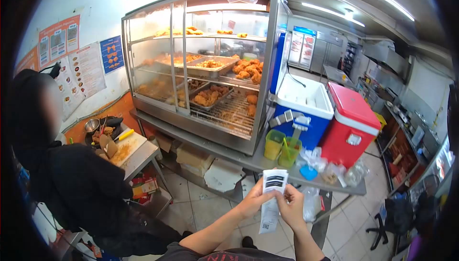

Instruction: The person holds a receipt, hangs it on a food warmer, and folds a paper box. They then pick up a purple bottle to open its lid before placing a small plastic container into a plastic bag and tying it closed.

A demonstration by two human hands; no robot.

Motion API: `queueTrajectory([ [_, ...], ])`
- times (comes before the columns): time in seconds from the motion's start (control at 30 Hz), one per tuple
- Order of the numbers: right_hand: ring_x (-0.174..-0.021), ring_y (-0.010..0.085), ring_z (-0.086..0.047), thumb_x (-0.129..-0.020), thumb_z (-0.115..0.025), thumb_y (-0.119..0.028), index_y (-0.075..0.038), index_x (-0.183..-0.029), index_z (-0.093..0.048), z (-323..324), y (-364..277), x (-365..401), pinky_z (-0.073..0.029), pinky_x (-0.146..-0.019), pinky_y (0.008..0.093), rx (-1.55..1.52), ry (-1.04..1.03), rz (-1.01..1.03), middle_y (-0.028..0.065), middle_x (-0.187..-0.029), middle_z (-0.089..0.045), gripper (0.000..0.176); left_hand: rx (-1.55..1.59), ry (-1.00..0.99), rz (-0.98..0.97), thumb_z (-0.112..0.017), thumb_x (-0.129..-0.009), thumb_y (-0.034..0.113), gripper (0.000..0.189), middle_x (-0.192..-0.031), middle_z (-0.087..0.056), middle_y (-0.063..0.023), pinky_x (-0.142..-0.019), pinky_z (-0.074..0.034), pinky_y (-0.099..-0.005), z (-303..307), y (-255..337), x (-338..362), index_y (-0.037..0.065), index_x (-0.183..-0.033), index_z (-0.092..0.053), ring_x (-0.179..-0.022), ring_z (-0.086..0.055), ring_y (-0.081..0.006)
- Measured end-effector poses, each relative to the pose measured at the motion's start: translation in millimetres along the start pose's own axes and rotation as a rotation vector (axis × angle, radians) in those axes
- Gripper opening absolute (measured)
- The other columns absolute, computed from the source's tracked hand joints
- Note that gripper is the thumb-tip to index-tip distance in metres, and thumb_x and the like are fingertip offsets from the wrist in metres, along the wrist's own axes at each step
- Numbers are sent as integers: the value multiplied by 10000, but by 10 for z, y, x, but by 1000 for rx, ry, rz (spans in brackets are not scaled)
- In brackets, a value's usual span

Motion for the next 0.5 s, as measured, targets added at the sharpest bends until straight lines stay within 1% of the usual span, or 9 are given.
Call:
queueTrajectory([
  [0.03,-688,62,-555,-843,-582,-39,1,-873,-587,93,53,-240,-431,-651,198,-243,74,42,10,-723,-593,50,-12,-77,-2,-435,-953,163,347,-1140,-545,-54,-919,-410,-304,32,-7,-218,38,-1276,-414,-1050,-522,-144],
  [0.07,-706,85,-568,-870,-547,-27,2,-902,-561,174,117,-453,-445,-669,212,-253,56,72,24,-765,-590,46,-71,-65,68,-423,-959,184,368,-1172,-541,-86,-955,-395,-335,116,-95,-399,12,-1284,-406,-1085,-522,-182],
  [0.17,-732,102,-578,-862,-562,-38,0,-968,-528,453,-93,-1142,-453,-676,221,-241,25,219,44,-827,-589,117,45,-110,-33,-399,-968,231,397,-1195,-536,-133,-961,-405,-355,274,253,-1018,-23,-1272,-406,-1099,-533,-219],
  [0.2,-748,106,-575,-851,-570,-40,-5,-1023,-501,555,-95,-1387,-455,-674,225,-129,-14,317,60,-867,-585,188,45,-132,-126,-379,-968,282,435,-1161,-554,-181,-942,-432,-378,333,545,-1212,-55,-1239,-422,-1074,-558,-262],
  [0.23,-714,71,-537,-820,-599,-28,-3,-970,-546,609,-196,-1622,-426,-631,207,-123,12,312,37,-810,-587,161,8,-58,-191,-371,-967,293,426,-1076,-589,-197,-871,-479,-370,538,727,-1378,-63,-1189,-448,-977,-607,-274],
  [0.27,-702,79,-539,-814,-602,-31,-2,-981,-544,639,-291,-1847,-426,-624,215,-34,-62,354,43,-806,-588,180,-14,46,-221,-398,-950,332,440,-953,-619,-164,-808,-501,-386,674,980,-1498,-33,-1192,-441,-873,-633,-270],
  [0.33,-689,87,-540,-808,-605,-34,-2,-993,-542,639,-487,-2246,-426,-616,223,49,-152,396,49,-801,-589,198,-32,217,-295,-414,-939,293,368,-877,-602,-122,-745,-516,-374,958,1424,-1728,-7,-1146,-469,-762,-624,-233],
  [0.43,-664,149,-551,-799,-606,-61,-1,-970,-534,405,-752,-2729,-440,-609,268,172,-383,497,77,-771,-571,195,-124,202,-405,-429,-911,216,338,-882,-596,-128,-731,-522,-368,1314,2124,-2095,-27,-1143,-470,-749,-628,-231],
  [0.5,-693,245,-569,-798,-597,-103,0,-935,-520,181,-848,-2974,-459,-630,338,409,-547,669,119,-776,-553,188,-235,264,-485,-399,-920,161,314,-988,-621,-174,-704,-531,-365,1465,2613,-2303,-46,-1143,-476,-783,-639,-239],
])
Point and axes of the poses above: each hand's wrist, its own x-axis away from the middle knuckle, its own z-axis out of the back of the hand, y = z × x, the point moved 4 cm from there along -x, towards the middle knuckle
